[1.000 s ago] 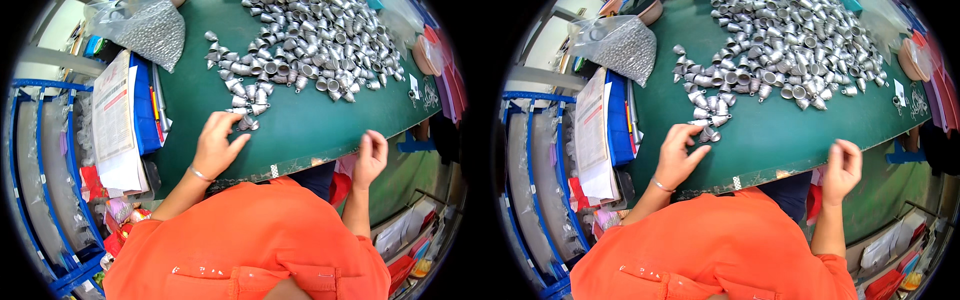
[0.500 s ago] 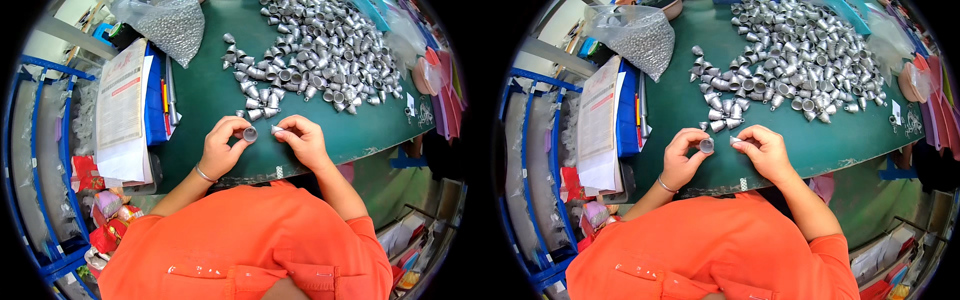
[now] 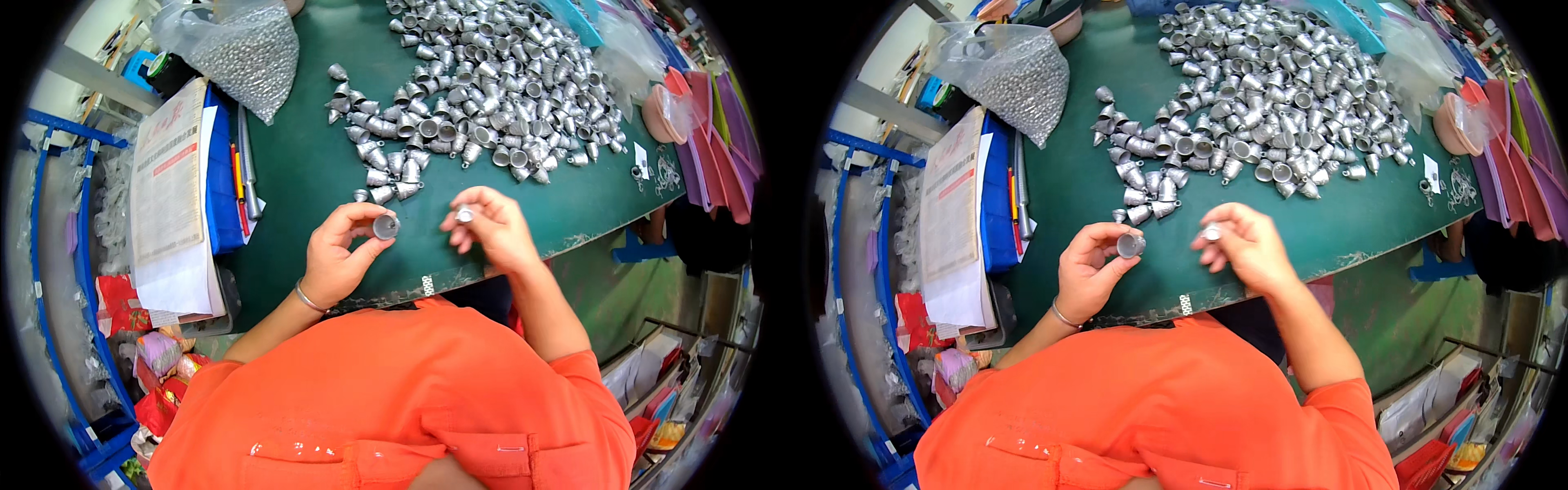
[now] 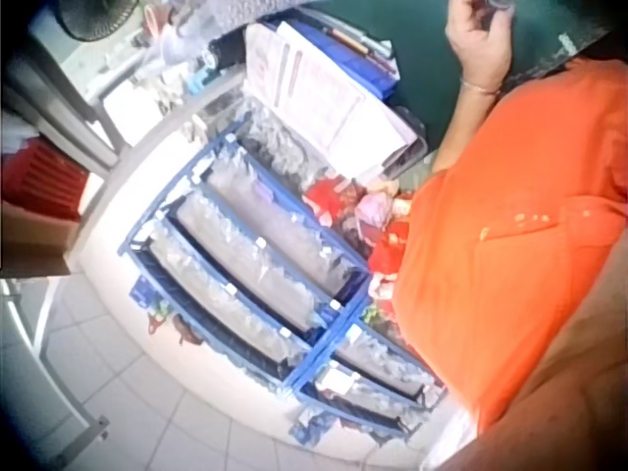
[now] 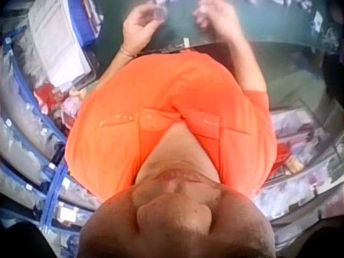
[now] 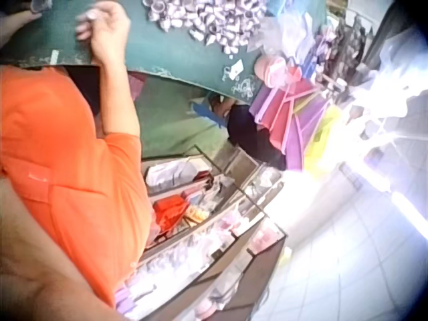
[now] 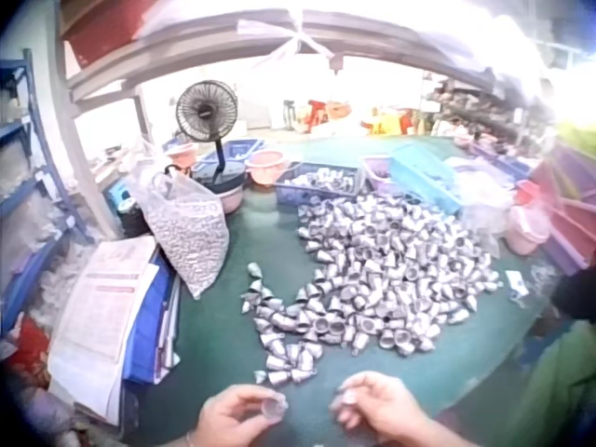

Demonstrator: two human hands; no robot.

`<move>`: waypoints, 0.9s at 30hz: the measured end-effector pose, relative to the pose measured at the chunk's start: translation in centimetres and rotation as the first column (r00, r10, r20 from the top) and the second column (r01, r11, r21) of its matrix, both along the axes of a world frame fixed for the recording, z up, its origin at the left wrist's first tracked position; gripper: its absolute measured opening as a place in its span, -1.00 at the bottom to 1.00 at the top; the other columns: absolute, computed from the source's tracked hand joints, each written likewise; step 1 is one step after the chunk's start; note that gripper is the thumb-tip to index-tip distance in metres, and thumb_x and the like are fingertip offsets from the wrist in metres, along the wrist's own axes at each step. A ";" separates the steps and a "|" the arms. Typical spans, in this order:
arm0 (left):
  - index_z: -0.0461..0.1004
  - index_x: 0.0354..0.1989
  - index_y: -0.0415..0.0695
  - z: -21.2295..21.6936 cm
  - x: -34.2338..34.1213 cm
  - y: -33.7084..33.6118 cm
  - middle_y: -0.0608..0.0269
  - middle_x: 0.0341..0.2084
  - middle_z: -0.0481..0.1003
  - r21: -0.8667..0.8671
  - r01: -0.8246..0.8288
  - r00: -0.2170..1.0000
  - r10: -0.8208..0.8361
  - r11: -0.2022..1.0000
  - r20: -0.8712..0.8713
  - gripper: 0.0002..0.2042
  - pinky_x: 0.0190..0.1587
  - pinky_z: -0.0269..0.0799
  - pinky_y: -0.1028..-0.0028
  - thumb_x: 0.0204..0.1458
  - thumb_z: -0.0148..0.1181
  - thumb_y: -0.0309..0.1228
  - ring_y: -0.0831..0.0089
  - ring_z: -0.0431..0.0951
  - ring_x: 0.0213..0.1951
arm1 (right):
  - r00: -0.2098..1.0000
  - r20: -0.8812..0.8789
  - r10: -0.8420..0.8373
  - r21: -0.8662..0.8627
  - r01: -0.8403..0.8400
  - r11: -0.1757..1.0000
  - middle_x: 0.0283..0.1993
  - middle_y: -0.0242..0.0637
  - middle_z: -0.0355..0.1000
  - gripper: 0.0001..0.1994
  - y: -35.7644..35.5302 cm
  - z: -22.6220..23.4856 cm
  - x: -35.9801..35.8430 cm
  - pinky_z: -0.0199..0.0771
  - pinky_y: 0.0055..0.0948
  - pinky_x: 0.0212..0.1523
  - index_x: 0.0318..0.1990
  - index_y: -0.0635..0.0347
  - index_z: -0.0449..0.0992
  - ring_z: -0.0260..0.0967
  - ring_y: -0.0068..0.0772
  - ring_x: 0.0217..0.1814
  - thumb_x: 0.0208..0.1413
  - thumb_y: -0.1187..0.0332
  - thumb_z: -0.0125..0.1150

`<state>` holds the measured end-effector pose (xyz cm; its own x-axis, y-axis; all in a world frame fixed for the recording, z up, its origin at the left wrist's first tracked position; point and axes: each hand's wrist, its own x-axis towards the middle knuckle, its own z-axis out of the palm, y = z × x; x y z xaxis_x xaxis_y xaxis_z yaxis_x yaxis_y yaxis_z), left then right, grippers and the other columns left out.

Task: The person sits at a green workbench and assembles small silver bells by hand. They pick up bell bodies and small metal rings from a large pile, insert the rings into the bells, and place the finished items into a blue plastic bin. The person handles the components one by one, occasionally transferring them between hands.

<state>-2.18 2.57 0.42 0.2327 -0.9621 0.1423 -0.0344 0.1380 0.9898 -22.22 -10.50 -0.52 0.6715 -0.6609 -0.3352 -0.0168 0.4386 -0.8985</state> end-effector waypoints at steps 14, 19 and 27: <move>0.29 0.01 -0.22 0.7 1.1 0.0 0.12 -0.13 0.42 0.067 0.099 0.711 -0.024 0.993 -0.703 -0.65 -0.20 0.44 0.50 0.01 0.12 -0.58 0.43 0.47 -0.15 | 0.966 -0.227 -0.123 -0.926 -0.175 0.335 -0.29 -0.19 0.32 -0.80 0.2 1.3 3.7 0.36 -0.31 -0.21 -0.28 0.22 0.47 0.32 -0.11 -0.20 -0.15 0.59 0.16; 0.24 0.11 -0.21 1.0 1.7 0.0 0.04 -0.04 0.40 0.065 0.133 0.575 -0.023 0.989 -0.818 -0.61 -0.18 0.46 0.49 0.07 0.04 -0.56 0.37 0.47 -0.09 | 0.939 -0.326 -0.110 -0.927 -0.294 0.233 -0.26 -0.24 0.27 -0.68 0.6 0.5 6.5 0.35 -0.27 -0.24 -0.22 0.14 0.45 0.28 -0.14 -0.21 -0.24 0.54 0.27; 0.23 0.12 -0.22 0.5 1.6 -0.4 -0.06 0.01 0.35 0.071 0.174 0.584 -0.045 0.982 -0.810 -0.62 -0.12 0.49 0.48 0.10 -0.04 -0.58 0.29 0.47 -0.05 | 0.965 -0.194 -0.176 -0.967 -0.158 0.199 -0.23 -0.23 0.30 -0.70 0.0 -0.6 5.3 0.33 -0.28 -0.21 -0.25 0.21 0.41 0.26 -0.14 -0.18 -0.23 0.53 0.28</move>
<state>-0.58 2.15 0.95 0.0817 -0.9814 -0.1738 0.7887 -0.0430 0.6132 -16.94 -10.53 -1.15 0.6830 -0.5722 0.4539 -0.2728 -0.7764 -0.5682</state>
